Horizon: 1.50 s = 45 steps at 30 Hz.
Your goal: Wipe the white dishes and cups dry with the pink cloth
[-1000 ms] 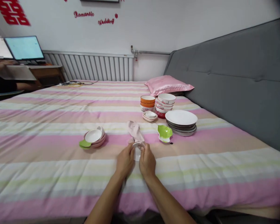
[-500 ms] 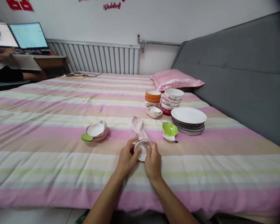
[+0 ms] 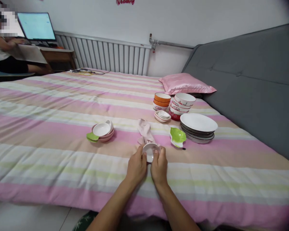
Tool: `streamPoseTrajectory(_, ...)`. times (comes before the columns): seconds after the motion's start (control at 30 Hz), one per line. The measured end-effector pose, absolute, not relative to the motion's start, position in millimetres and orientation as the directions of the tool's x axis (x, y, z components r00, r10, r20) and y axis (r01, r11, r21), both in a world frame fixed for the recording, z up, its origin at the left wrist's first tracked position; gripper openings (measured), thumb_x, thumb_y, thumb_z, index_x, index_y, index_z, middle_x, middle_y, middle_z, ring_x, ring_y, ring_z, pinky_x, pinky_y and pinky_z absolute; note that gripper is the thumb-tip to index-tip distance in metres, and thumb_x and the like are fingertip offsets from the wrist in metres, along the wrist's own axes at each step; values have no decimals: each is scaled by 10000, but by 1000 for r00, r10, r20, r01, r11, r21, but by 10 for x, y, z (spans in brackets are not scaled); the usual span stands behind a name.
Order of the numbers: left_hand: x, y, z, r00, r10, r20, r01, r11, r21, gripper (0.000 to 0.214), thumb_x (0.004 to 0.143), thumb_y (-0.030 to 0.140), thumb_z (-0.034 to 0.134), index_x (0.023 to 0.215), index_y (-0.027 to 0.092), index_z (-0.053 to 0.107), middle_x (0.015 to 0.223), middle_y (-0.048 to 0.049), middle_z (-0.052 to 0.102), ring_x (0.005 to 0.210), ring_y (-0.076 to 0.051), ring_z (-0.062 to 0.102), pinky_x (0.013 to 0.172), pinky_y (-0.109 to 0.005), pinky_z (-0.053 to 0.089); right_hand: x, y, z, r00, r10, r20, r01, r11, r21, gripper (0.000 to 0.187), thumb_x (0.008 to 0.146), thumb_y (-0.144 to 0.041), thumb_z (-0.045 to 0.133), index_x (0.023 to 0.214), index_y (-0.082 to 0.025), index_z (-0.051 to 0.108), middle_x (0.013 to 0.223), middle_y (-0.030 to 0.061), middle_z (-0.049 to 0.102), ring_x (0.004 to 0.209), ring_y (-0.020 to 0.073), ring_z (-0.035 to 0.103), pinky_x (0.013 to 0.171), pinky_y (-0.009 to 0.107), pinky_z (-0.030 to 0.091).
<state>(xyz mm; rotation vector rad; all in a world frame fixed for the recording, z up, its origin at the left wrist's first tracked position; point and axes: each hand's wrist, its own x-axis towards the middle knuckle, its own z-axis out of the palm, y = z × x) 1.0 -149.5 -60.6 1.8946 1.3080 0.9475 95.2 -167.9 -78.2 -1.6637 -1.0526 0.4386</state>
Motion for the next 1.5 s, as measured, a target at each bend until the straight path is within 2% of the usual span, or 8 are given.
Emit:
streamPoseTrajectory(0.13,-57,-1460,-582,313,920,236,446,-361,819,343,876,193,340,1182,178,494,933,-75,675,770,-182,620,698,-267,438,942,-1684,-793,529,815,236,457,-39,-889,234,886,-327,289,972,-194,462,910,93,630,808,219,582,688,301,411)
streamPoseTrajectory(0.3,-177,-1409,-542,395,883,254,508,-441,740,362,876,171,320,1192,190,496,944,-67,680,784,-184,622,707,-276,439,910,-1696,-770,467,841,275,519,-8,-855,244,895,-302,277,996,-189,468,922,94,643,798,220,595,678,303,414)
streamPoseTrajectory(0.6,-320,-1344,-506,474,841,261,533,-510,675,424,831,113,331,1203,203,514,1158,-71,634,1006,-201,602,857,-314,434,862,-1705,-774,391,860,328,637,4,-771,286,903,-272,285,1081,-197,495,983,89,658,880,240,612,708,322,419)
streamPoseTrajectory(0.7,-295,-1357,-523,433,862,262,517,-476,711,461,813,108,363,1248,202,482,1111,-73,649,910,-185,621,788,-294,448,868,-1699,-775,388,859,333,583,52,-811,276,903,-280,289,1071,-194,490,985,90,654,886,232,607,728,320,423)
streamPoseTrajectory(0.8,-242,-1387,-541,353,902,247,446,-394,803,457,813,175,436,1269,179,443,888,-45,677,693,-151,600,635,-248,438,890,-1682,-772,444,840,311,508,50,-860,258,896,-309,298,1028,-194,487,966,91,648,869,227,597,730,320,421)
streamPoseTrajectory(0.93,-182,-1426,-558,303,930,209,401,-323,857,291,819,255,470,1077,150,554,661,2,606,565,-130,527,548,-222,385,921,-1654,-768,536,804,258,443,-7,-896,240,879,-354,308,933,-195,480,905,92,635,833,235,577,719,327,408)
streamPoseTrajectory(1.27,-167,-1409,-530,336,916,219,529,-376,761,310,873,224,365,1100,176,572,802,-43,667,687,-165,590,672,-252,411,902,-1652,-782,520,817,251,435,0,-900,225,880,-354,300,924,-204,462,909,92,626,824,233,570,719,330,403)
streamPoseTrajectory(1.5,-227,-1395,-467,375,903,209,637,-414,651,285,864,184,364,1047,181,582,863,-63,680,750,-187,611,685,-268,415,882,-1667,-782,460,842,282,530,-6,-848,247,895,-303,276,1006,-192,467,908,96,639,785,235,587,673,319,405)
